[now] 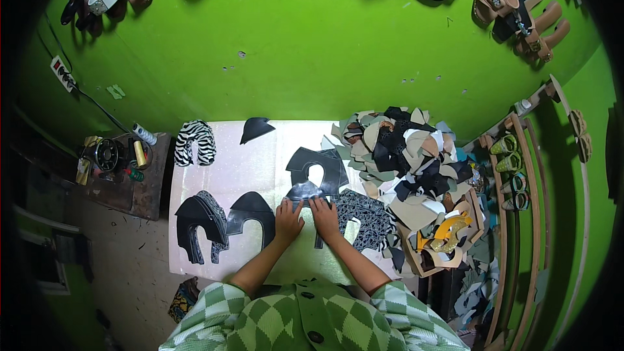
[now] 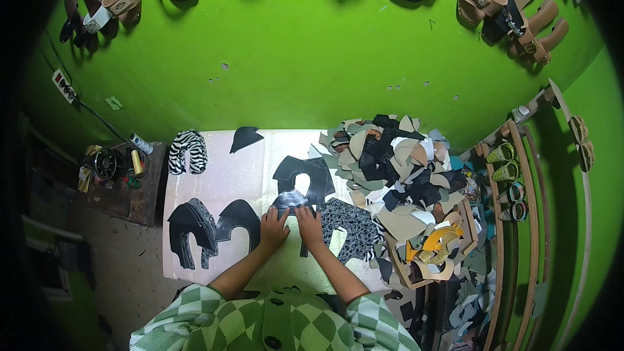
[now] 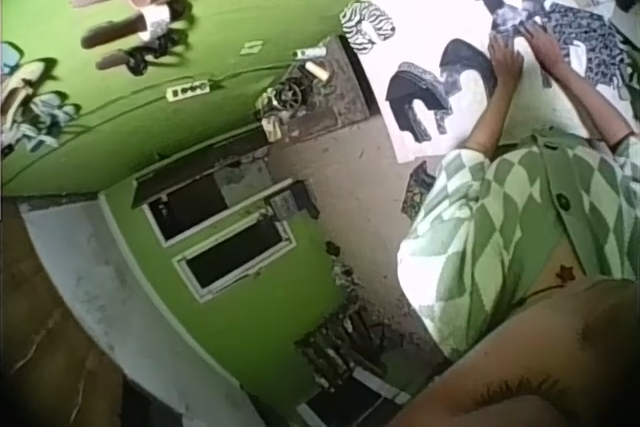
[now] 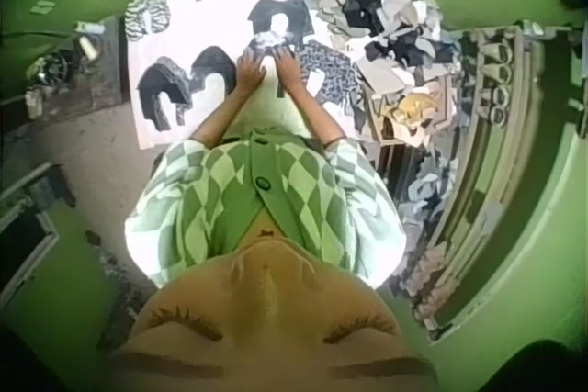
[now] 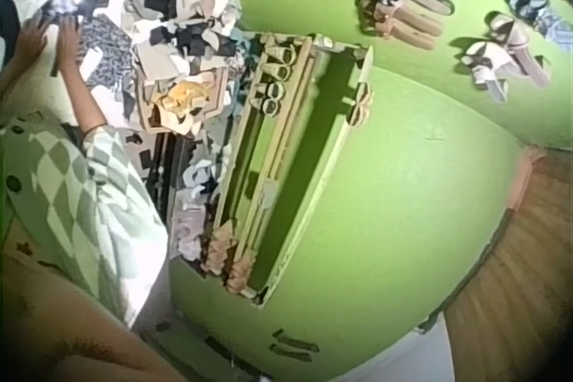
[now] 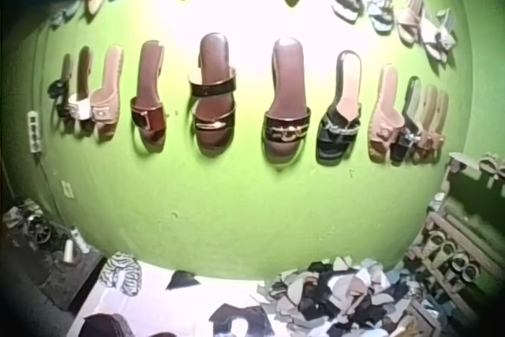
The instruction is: Arranging and inspecting pre-cut leather and fabric components for shoe uppers on a workshop table.
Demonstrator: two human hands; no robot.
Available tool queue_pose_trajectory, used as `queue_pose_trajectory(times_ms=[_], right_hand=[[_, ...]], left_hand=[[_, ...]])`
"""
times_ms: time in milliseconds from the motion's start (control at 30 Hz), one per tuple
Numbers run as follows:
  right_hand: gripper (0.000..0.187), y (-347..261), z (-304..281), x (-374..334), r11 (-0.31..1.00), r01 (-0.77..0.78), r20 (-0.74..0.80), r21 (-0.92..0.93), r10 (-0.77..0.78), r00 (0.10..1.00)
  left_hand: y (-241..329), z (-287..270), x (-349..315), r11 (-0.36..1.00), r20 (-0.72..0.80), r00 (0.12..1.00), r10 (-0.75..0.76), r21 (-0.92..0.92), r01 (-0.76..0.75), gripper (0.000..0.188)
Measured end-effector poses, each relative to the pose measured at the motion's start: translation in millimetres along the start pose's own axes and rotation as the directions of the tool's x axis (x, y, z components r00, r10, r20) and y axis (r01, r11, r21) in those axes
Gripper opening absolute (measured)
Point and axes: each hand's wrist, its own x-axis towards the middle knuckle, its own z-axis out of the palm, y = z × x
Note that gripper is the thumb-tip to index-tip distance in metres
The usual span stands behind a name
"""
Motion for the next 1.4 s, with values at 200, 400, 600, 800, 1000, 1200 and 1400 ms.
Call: queue_pose_trajectory(times_ms=[200,400,600,800,1000,1200,1400], right_hand=[[0.018,21.9,-6.2,43.5,0.992,0.019,0.19,0.121,-0.042,0.981],[0.026,12.3,-7.3,15.1,0.987,0.126,0.12,0.1,-0.138,0.983],[0.033,12.1,-1.5,7.8,0.987,0.146,-0.1,0.074,-0.138,0.985],[0.028,58.0,-2.4,28.6,0.833,-0.083,0.177,0.548,-0.018,0.984],[0.021,68.9,-20.1,26.5,0.727,-0.49,0.275,0.481,0.406,0.872],[0.031,54.8,-12.9,21.5,0.72,-0.612,0.343,0.327,0.513,0.787],[0.028,40.6,-11.0,27.7,0.678,-0.689,0.333,0.256,0.607,0.722]], left_hand=[[17.1,2.3,4.6,0.998,-0.013,0.998,-0.059,0.027,0.059,0.053],[22.6,-5.5,4.3,0.986,0.01,0.986,-0.167,-0.004,0.167,0.052],[17.2,1.9,3.6,0.985,0.119,0.982,-0.15,0.105,0.137,0.059],[23.3,-22.9,25.3,0.983,0.235,0.955,-0.182,0.074,0.169,0.054],[-19.5,-22.6,38.3,0.848,0.192,0.839,-0.509,-0.055,0.527,0.034],[-22.8,-12.5,50.8,0.784,0.271,0.758,-0.593,-0.02,0.621,0.034],[-32.2,4.4,44.0,0.719,0.244,0.722,-0.648,-0.117,0.685,0.034]])
